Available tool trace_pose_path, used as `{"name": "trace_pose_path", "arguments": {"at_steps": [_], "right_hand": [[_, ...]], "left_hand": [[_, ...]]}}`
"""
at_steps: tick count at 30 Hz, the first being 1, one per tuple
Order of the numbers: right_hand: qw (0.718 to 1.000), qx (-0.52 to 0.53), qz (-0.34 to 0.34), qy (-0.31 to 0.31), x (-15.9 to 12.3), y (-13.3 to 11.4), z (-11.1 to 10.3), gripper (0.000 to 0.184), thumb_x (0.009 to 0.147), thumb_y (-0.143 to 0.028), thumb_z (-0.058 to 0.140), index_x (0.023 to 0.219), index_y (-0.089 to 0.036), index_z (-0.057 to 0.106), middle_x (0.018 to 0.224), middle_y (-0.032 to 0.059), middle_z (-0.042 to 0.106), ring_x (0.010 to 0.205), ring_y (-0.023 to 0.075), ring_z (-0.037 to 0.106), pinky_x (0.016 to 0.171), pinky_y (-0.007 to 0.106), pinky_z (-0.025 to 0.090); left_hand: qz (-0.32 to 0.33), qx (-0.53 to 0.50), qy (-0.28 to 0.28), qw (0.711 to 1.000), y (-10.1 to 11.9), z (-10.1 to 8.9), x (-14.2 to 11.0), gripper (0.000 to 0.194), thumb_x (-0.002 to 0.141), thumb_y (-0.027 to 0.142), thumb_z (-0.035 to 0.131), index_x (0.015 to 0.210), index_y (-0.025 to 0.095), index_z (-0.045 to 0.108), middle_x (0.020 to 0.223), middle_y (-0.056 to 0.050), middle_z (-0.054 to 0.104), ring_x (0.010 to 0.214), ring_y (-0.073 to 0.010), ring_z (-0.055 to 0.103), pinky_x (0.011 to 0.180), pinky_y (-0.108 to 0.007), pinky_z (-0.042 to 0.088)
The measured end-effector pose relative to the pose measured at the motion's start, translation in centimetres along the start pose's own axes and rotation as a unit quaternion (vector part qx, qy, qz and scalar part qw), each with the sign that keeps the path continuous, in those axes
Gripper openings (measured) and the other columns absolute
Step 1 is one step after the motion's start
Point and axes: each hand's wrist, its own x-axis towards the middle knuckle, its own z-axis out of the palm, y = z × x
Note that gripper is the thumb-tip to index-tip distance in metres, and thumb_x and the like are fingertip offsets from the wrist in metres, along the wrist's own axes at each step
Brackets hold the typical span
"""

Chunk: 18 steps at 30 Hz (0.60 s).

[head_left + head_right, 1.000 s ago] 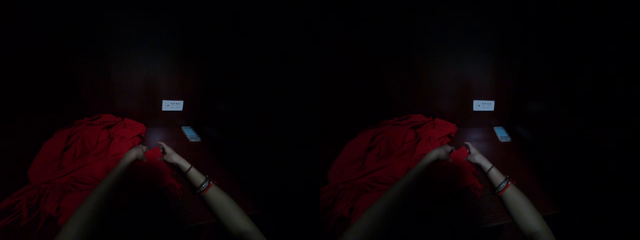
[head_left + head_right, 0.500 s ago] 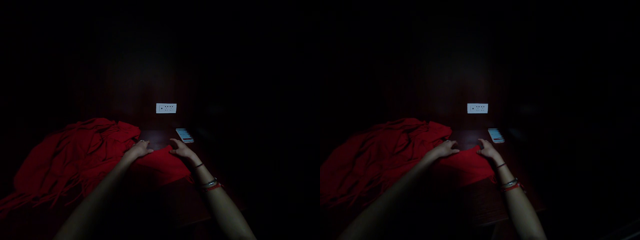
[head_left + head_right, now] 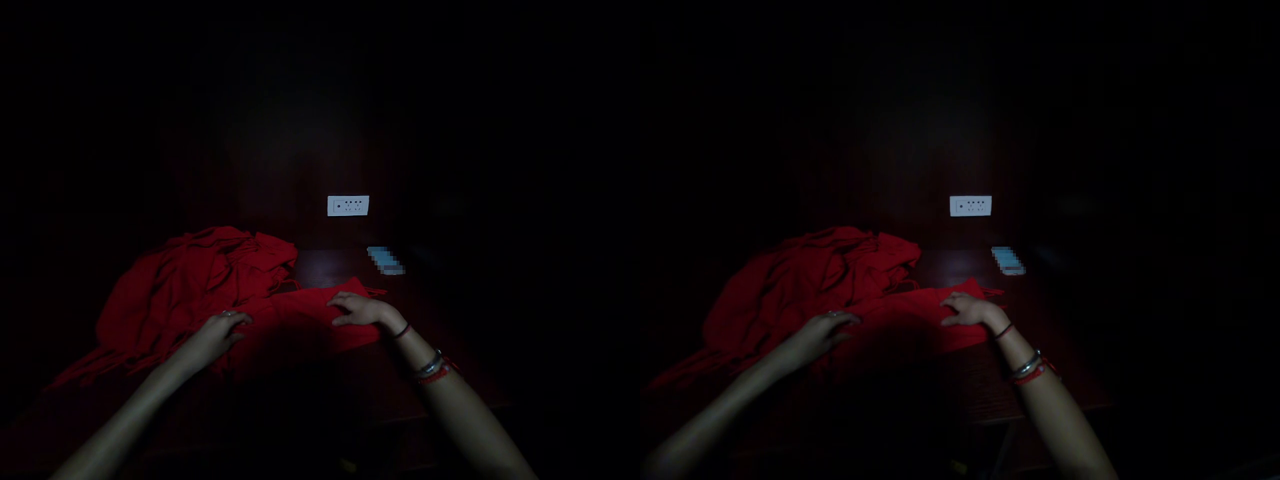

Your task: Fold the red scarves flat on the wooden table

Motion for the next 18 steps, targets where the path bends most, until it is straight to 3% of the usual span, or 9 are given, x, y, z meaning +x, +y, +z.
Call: {"name": "trace_pose_path", "arguments": {"at_steps": [4,8,11,14,16,18], "right_hand": [[1.000,0.014,0.019,0.019,-0.3,0.5,-0.1,0.048,0.081,-0.038,0.038,0.121,-0.011,0.042,0.120,0.0117,0.046,0.109,0.0197,0.042,0.094,0.030,0.031],[0.998,0.036,0.035,0.031,-0.3,0.9,0.0,0.048,0.081,-0.037,0.039,0.123,-0.014,0.039,0.123,0.0091,0.044,0.109,0.0190,0.043,0.094,0.030,0.032],[0.998,0.042,0.039,0.037,-0.3,1.1,0.1,0.047,0.079,-0.035,0.043,0.120,-0.013,0.042,0.121,0.0097,0.046,0.107,0.0197,0.045,0.093,0.032,0.034],[0.997,0.044,0.040,0.042,-0.3,1.0,0.1,0.044,0.078,-0.032,0.045,0.116,-0.011,0.047,0.119,0.0107,0.049,0.106,0.0202,0.046,0.093,0.032,0.033],[0.997,0.049,0.042,0.046,-0.4,0.9,0.0,0.041,0.077,-0.030,0.046,0.115,-0.014,0.049,0.117,0.0092,0.050,0.105,0.0197,0.047,0.092,0.032,0.034],[0.996,0.058,0.040,0.048,-0.4,0.8,-0.1,0.039,0.077,-0.029,0.046,0.114,-0.017,0.050,0.116,0.0076,0.051,0.104,0.0191,0.048,0.091,0.033,0.036]], "left_hand": [[0.032,0.037,-0.011,0.999,-1.4,-2.7,-0.4,0.028,0.074,0.024,0.036,0.089,0.022,0.059,0.093,-0.003,0.062,0.088,-0.0174,0.055,0.080,-0.026,0.040],[-0.036,0.078,0.025,0.996,-2.6,-4.2,-1.5,0.041,0.075,0.034,0.033,0.104,0.015,0.054,0.102,-0.010,0.057,0.095,-0.0213,0.051,0.084,-0.030,0.038],[-0.044,0.038,0.034,0.998,-1.5,-3.5,-1.0,0.057,0.074,0.049,0.034,0.119,0.014,0.041,0.117,-0.011,0.048,0.107,-0.0214,0.044,0.089,-0.031,0.035],[-0.047,0.017,-0.007,0.999,0.1,-2.0,0.9,0.066,0.072,0.053,0.036,0.126,0.014,0.031,0.122,-0.013,0.044,0.110,-0.0239,0.042,0.091,-0.038,0.032],[-0.074,0.048,-0.041,0.995,0.7,-1.2,2.2,0.070,0.068,0.051,0.044,0.126,0.013,0.031,0.117,-0.016,0.048,0.108,-0.0289,0.043,0.090,-0.046,0.029],[-0.097,0.056,-0.065,0.992,0.5,-0.9,3.1,0.068,0.066,0.045,0.049,0.123,0.012,0.035,0.115,-0.017,0.050,0.107,-0.0299,0.044,0.090,-0.046,0.029]]}}
